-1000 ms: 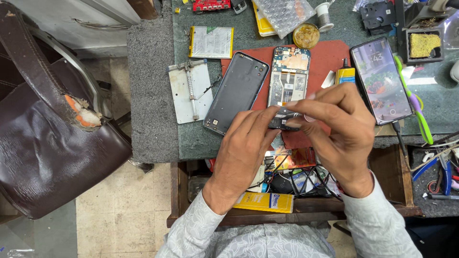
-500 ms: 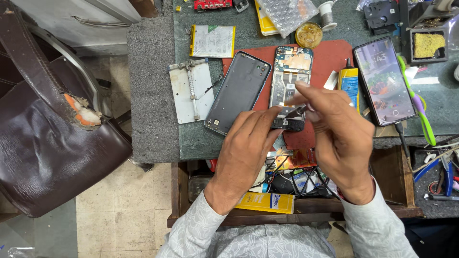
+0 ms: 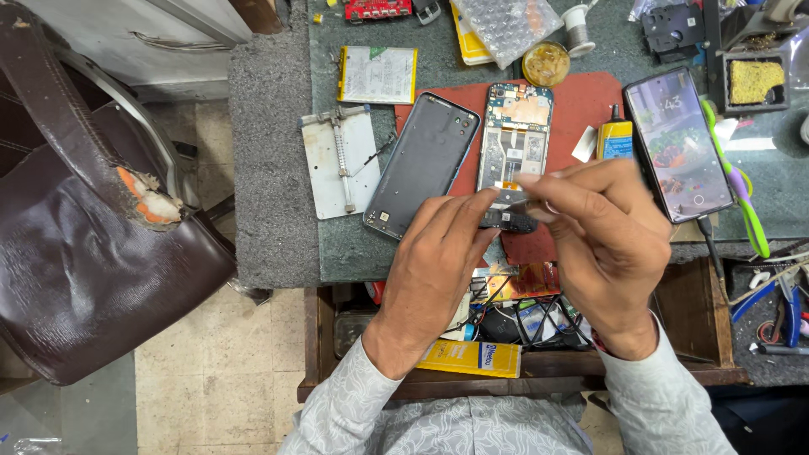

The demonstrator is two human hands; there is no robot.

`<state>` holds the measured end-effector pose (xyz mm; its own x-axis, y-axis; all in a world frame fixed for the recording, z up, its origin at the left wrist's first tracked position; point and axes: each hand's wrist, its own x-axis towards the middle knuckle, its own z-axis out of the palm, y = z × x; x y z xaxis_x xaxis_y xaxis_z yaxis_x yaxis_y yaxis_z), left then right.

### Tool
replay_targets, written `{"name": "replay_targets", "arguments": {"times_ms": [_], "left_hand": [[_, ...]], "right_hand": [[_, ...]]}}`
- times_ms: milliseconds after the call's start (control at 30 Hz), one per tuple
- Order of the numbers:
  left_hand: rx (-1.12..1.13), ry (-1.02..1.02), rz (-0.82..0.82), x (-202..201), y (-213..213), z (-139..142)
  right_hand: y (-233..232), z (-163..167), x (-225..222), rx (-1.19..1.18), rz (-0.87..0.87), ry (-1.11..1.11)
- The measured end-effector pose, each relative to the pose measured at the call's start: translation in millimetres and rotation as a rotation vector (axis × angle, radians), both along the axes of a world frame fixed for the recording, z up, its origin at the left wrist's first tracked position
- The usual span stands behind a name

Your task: The person repairs a disassembled smartphone at a cluttered workbench. They use a screwdriver on the phone's internal components, lift the old display assembly away, peel the protective film from a new replacement screen, connect its flex cable to the phone body, and press the new screen into place on the frame.

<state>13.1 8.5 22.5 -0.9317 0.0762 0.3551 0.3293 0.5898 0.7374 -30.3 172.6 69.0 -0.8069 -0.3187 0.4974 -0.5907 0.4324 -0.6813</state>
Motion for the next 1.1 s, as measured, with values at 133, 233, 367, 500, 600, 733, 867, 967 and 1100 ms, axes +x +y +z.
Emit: {"name": "replay_targets", "arguments": {"times_ms": [133, 233, 367, 500, 600, 733, 867, 967, 1100], "left_hand": [[0.018, 0.007, -0.005, 0.4, -0.3, 0.7], [0.017, 0.016, -0.002, 0.6, -0.3, 0.9], [0.013, -0.002, -0.006, 1.3, -1.3, 1.8], [0.018, 0.007, -0.006, 0.2, -1.2, 1.7], [0.052, -0.014, 0.001, 0.7, -0.7, 1.9], [0.064, 0.001, 0.009, 0.6, -1.4, 3.5], [0.06, 0.041, 0.036, -0.3, 0.7, 6.8], [0.047, 0.065, 0.042, 0.1, -1.0, 8.9], [0.05, 0.053, 0.043, 0.6, -2.0, 10.0]], "right_hand": [[1.1, -1.5, 0.5, 0.038, 0.017, 0.029], [1.3, -4.4, 1.9, 0.05, -0.027, 0.036], [4.6, -5.5, 5.5, 0.035, -0.024, -0.058], [6.1, -10.3, 2.5, 0.169, 0.041, 0.07], [6.8, -16.5, 4.0, 0.064, 0.031, -0.112], [12.3, -23.4, 9.9, -0.129, 0.032, -0.127], [16.1, -27.1, 15.4, -0.234, 0.01, -0.148], [15.1, -28.5, 16.7, -0.281, -0.012, -0.173], [13.3, -27.9, 18.3, -0.3, -0.026, -0.179]]}}
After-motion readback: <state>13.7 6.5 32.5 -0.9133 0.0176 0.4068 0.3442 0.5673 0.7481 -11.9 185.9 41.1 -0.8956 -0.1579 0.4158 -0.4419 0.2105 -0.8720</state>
